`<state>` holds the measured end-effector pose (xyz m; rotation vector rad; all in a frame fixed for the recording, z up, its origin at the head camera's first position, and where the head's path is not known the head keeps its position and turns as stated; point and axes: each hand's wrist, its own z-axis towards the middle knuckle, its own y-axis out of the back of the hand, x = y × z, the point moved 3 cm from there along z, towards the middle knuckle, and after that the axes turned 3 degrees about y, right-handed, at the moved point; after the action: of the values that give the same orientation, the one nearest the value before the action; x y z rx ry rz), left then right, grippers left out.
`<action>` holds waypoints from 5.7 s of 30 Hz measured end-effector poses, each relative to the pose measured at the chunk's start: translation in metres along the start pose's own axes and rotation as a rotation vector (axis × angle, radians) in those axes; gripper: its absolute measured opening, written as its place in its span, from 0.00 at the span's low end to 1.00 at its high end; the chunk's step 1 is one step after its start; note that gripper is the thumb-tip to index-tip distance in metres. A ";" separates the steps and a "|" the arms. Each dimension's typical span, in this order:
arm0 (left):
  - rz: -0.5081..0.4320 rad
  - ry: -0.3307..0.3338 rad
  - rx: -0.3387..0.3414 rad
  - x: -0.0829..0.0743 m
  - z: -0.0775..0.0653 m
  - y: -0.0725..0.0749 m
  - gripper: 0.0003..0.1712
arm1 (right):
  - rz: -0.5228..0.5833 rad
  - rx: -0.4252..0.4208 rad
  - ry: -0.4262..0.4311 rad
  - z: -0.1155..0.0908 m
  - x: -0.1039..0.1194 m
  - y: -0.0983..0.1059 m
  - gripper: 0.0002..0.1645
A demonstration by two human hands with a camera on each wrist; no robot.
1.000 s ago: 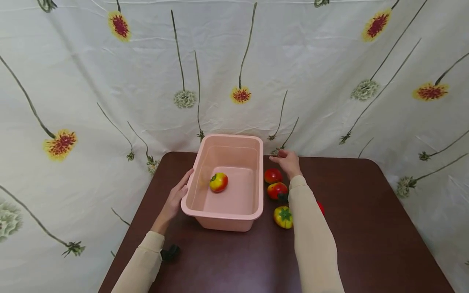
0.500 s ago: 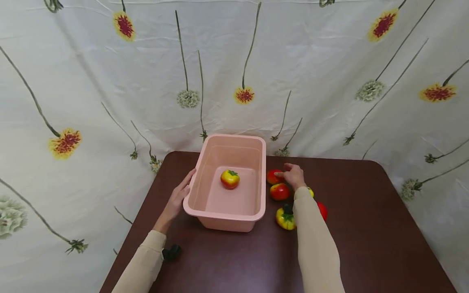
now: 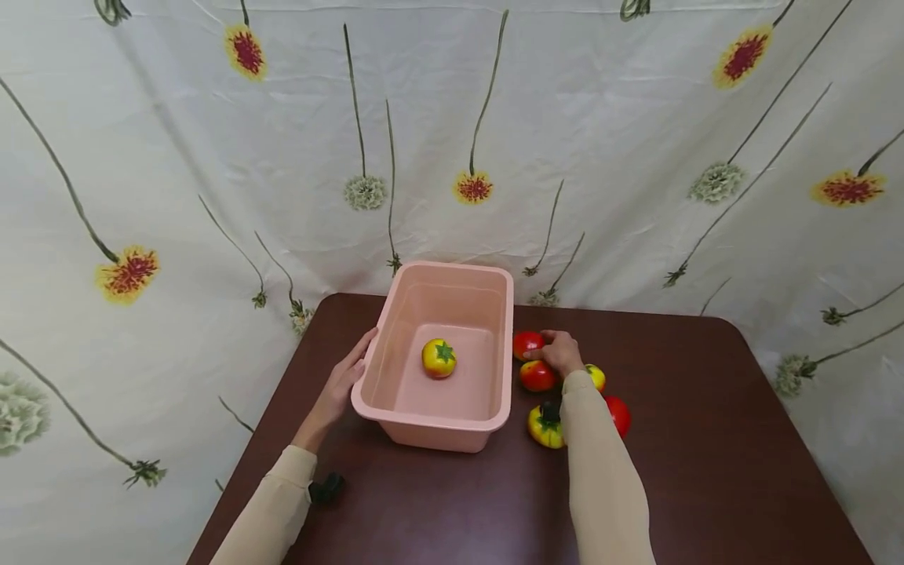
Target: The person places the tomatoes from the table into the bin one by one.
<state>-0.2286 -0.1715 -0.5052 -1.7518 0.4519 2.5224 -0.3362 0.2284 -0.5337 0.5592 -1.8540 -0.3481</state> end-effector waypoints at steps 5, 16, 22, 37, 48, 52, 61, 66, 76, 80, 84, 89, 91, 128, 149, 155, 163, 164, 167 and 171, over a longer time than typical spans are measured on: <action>-0.008 -0.013 0.002 -0.003 -0.001 -0.001 0.31 | -0.062 -0.007 0.033 0.004 -0.005 0.000 0.44; 0.006 -0.001 0.007 -0.003 0.000 -0.002 0.30 | -0.003 -0.041 0.004 -0.002 -0.003 0.008 0.46; 0.017 -0.012 -0.011 0.000 -0.001 -0.001 0.31 | 0.021 -0.064 0.075 -0.003 0.012 0.021 0.46; -0.011 -0.005 0.002 0.001 0.001 -0.002 0.30 | 0.084 -0.057 0.185 -0.010 0.058 0.052 0.44; -0.041 0.025 0.025 -0.002 0.002 -0.002 0.31 | 0.107 -0.069 0.279 -0.022 0.096 0.060 0.41; -0.044 0.035 0.031 -0.004 0.003 -0.002 0.31 | 0.106 -0.094 0.300 -0.023 0.106 0.061 0.41; -0.046 0.041 -0.004 0.002 0.001 -0.004 0.30 | 0.174 -0.079 0.316 -0.021 0.119 0.050 0.41; -0.040 0.026 -0.001 0.005 0.002 -0.003 0.30 | 0.186 -0.083 0.333 -0.020 0.130 0.039 0.39; -0.057 0.013 -0.001 0.006 0.002 0.000 0.30 | 0.178 -0.067 0.336 -0.019 0.142 0.025 0.38; -0.045 0.028 0.004 0.006 0.002 0.000 0.30 | 0.187 -0.050 0.313 -0.020 0.144 0.021 0.38; -0.043 0.039 0.003 0.007 0.002 -0.001 0.30 | 0.184 -0.046 0.303 -0.019 0.145 0.019 0.38; -0.045 0.059 0.009 0.006 0.003 -0.001 0.31 | 0.185 -0.026 0.312 -0.019 0.141 0.020 0.41; -0.050 0.068 0.017 0.006 0.003 0.000 0.31 | 0.163 -0.011 0.326 -0.020 0.139 0.023 0.43; -0.081 0.040 0.010 0.007 0.005 -0.003 0.31 | 0.049 -0.041 0.121 -0.013 0.035 0.027 0.46; -0.083 0.044 0.006 0.006 0.002 -0.002 0.31 | -0.074 0.034 0.033 -0.011 -0.008 0.017 0.48; -0.078 0.058 0.015 0.007 0.001 -0.002 0.31 | -0.117 0.044 0.069 -0.011 -0.009 0.017 0.46; -0.069 0.065 0.014 0.008 0.000 -0.001 0.31 | -0.147 0.056 0.081 -0.008 -0.016 0.017 0.45; -0.073 0.066 0.014 0.008 0.000 -0.002 0.31 | -0.148 0.054 0.089 -0.008 -0.016 0.017 0.45; -0.066 0.065 0.015 0.007 -0.001 -0.002 0.31 | -0.150 0.053 0.095 -0.009 -0.016 0.018 0.44; -0.058 0.068 0.023 -0.001 0.000 -0.001 0.32 | -0.156 0.062 0.086 -0.009 -0.015 0.018 0.45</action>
<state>-0.2279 -0.1702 -0.5045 -1.8195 0.4252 2.4157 -0.3270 0.2525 -0.5338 0.7524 -1.7473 -0.3651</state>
